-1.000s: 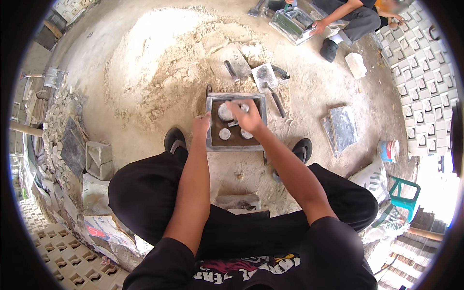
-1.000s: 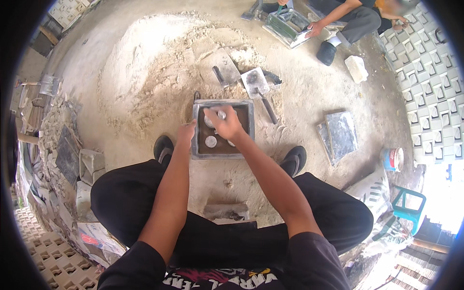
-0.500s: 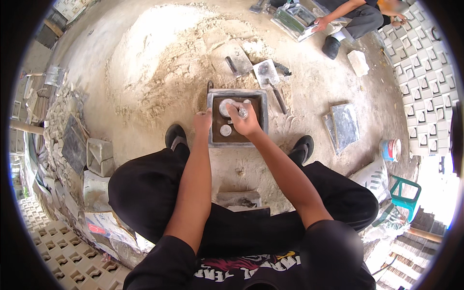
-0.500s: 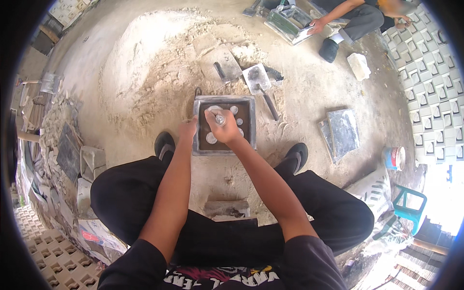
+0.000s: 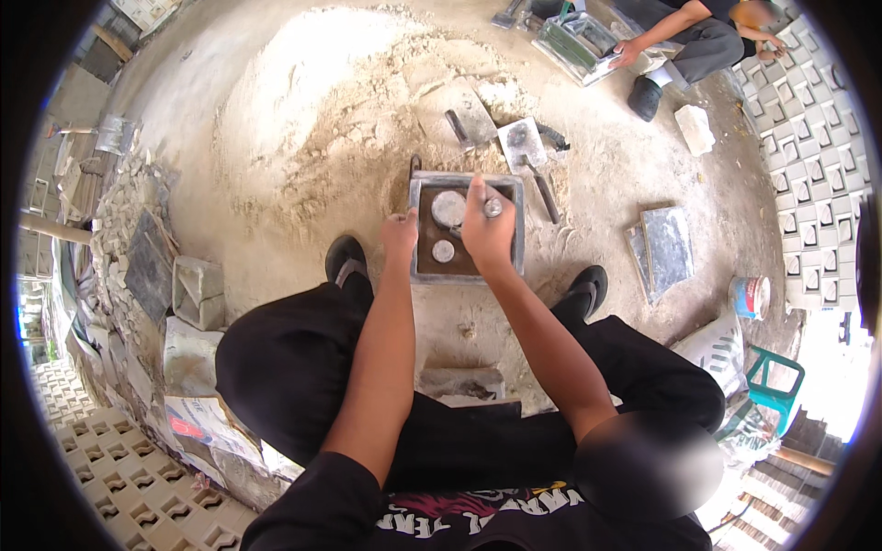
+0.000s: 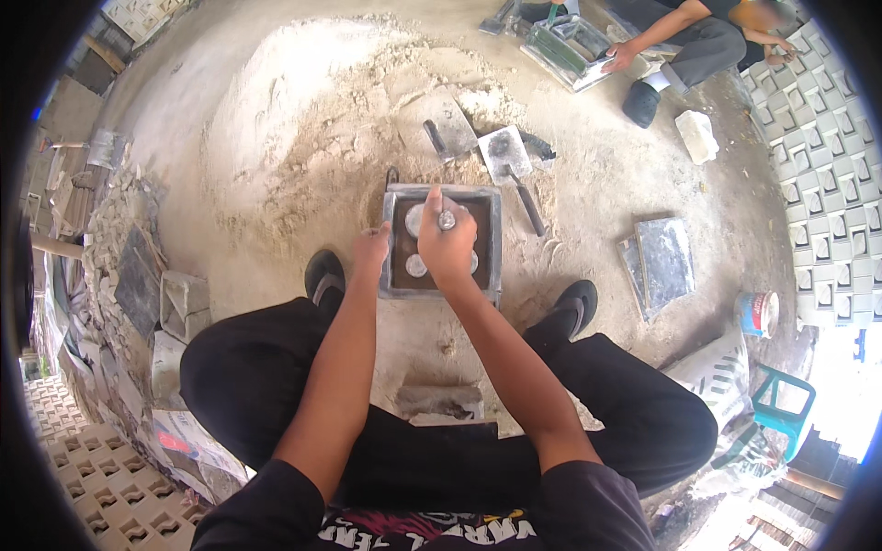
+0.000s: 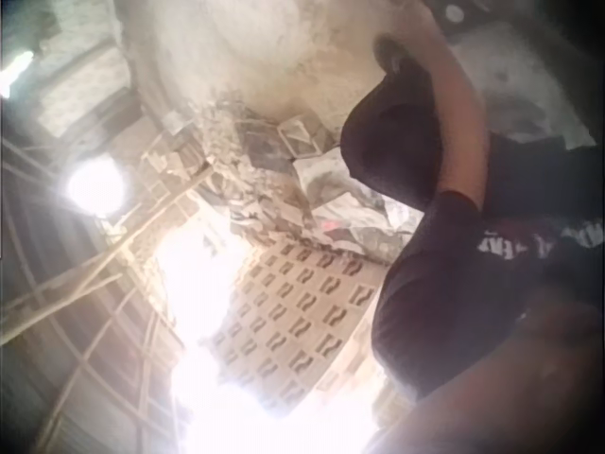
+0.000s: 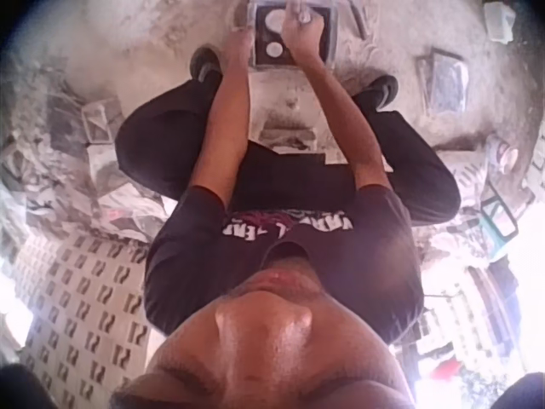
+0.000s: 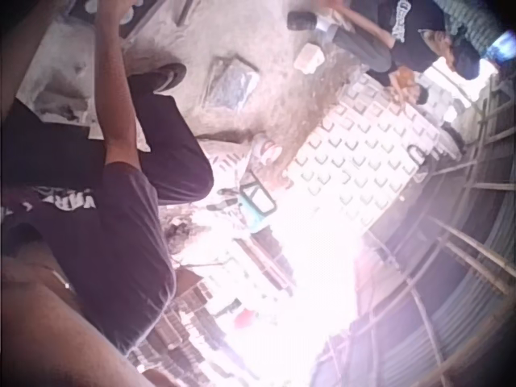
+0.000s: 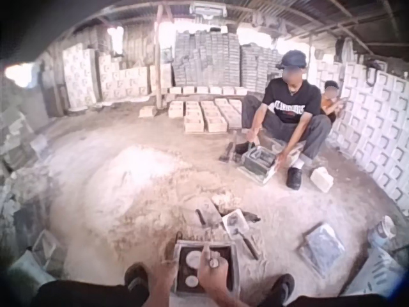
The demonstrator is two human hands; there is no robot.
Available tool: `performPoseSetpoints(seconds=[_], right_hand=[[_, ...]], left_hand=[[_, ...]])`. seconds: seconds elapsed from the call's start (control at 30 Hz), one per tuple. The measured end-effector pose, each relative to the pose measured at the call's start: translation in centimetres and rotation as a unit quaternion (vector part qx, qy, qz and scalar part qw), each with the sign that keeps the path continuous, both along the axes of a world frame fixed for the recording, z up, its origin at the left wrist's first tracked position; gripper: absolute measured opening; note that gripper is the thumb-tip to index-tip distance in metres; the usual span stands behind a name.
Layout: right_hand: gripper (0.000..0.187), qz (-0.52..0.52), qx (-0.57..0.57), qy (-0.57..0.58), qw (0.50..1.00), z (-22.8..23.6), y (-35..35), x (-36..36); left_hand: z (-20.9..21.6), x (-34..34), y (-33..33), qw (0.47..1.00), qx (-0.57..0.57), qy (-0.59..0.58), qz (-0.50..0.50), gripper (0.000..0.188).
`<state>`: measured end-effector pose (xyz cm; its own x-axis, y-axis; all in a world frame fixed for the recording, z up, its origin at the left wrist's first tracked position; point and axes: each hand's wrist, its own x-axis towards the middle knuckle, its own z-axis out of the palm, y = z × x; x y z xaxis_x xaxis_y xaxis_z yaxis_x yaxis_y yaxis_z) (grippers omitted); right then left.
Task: The person uses a trowel to apply mortar or concrete mix into a metal mold, presses and smooths the material into the mold compartments, and strikes the sides of the mold with the trowel handle.
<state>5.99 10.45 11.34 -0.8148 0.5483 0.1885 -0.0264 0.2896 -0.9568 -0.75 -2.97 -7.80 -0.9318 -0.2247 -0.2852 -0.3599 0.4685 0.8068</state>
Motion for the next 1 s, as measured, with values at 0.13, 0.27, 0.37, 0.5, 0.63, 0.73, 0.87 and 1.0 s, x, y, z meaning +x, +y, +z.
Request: performPoseSetpoints(seconds=[0.13,0.27,0.37,0.5,0.63,0.73,0.87,1.0], right_hand=[[0.041,0.064,-0.035,-0.04,0.996,1.1,-0.4,-0.7],[0.044,0.022,-0.019,-0.023,0.999,-0.1,-1.2,0.6],[0.046,-0.013,-0.014,0.01,1.0,-0.8,-1.1,-0.5],[0.045,0.013,-0.063,-0.035,0.997,0.9,-0.3,0.3],[0.047,-0.006,-0.031,-0.023,0.999,-0.9,0.1,0.5],[0.048,0.007,-0.095,-0.031,0.995,2.3,-1.2,1.5],[0.048,-0.014,-0.03,-0.021,0.999,-0.6,-1.9,1.9],[0.05,-0.045,-0.148,-0.077,0.985,1.9,-1.1,2.6]], left_hand=[[0.6,0.4,-0.1,0.999,0.042,-0.03,0.006,0.045],[0.0,0.5,-0.2,1.0,0.003,-0.028,-0.002,0.044],[1.4,-0.1,0.3,0.999,0.027,-0.031,0.0,0.043],[1.8,0.4,0.3,0.999,-0.027,-0.027,-0.008,0.044],[2.2,0.3,0.5,0.997,0.033,-0.069,-0.002,0.044],[1.1,0.0,-0.4,0.999,0.01,-0.048,0.003,0.045],[-0.4,-0.3,-0.7,0.998,-0.003,-0.057,-0.019,0.047],[0.0,-0.3,-0.1,0.998,-0.014,-0.063,-0.002,0.047]])
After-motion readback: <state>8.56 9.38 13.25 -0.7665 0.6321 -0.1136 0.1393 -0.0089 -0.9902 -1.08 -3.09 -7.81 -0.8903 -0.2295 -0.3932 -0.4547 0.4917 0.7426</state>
